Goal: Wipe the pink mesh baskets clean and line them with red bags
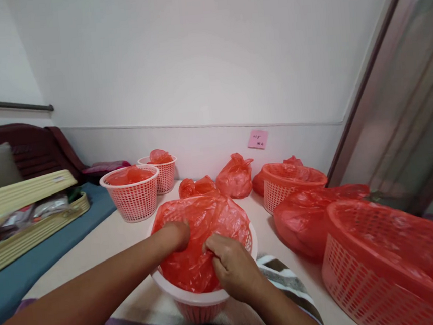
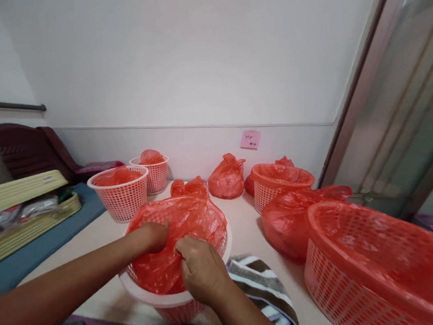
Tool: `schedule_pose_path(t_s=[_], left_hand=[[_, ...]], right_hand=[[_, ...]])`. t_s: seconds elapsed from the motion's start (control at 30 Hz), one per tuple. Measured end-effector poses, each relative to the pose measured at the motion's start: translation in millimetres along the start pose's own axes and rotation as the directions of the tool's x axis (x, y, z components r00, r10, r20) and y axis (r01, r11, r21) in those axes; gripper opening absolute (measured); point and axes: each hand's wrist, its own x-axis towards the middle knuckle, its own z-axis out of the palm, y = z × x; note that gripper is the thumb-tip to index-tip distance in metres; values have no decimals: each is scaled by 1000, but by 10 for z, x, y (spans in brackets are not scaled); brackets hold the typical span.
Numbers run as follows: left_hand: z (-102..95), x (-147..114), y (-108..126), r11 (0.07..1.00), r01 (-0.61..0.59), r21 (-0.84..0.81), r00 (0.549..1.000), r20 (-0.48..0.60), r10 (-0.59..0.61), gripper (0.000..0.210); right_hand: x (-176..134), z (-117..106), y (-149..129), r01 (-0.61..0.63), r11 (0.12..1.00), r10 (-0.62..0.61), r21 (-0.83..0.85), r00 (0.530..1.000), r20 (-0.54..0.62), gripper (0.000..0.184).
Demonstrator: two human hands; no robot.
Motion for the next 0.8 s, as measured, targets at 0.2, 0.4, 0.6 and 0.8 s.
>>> schedule_pose_path(t_s=[0.2, 0.4, 0.6, 0.8], left_hand=[[-428, -544, 295, 986, -92, -137, 995, 19, 96, 29], [-321, -1150, 507, 941, -230, -248, 973, -27, 231, 26], [-13, -1159, 367, 947, -293, -132, 935, -247, 255, 35], [153, -1205, 275, 941, -268, -207, 916, -357, 183, 36]], right_hand=[[-96, -47, 89, 23, 999, -22, 44, 999, -29, 35], [-145, -98, 223, 31, 988, 6, 149, 970, -243, 36], [-104, -288, 308, 14, 965, 108, 264, 890, -443, 19], [-222, -516, 464, -44, 981, 135, 188, 851, -507, 16]])
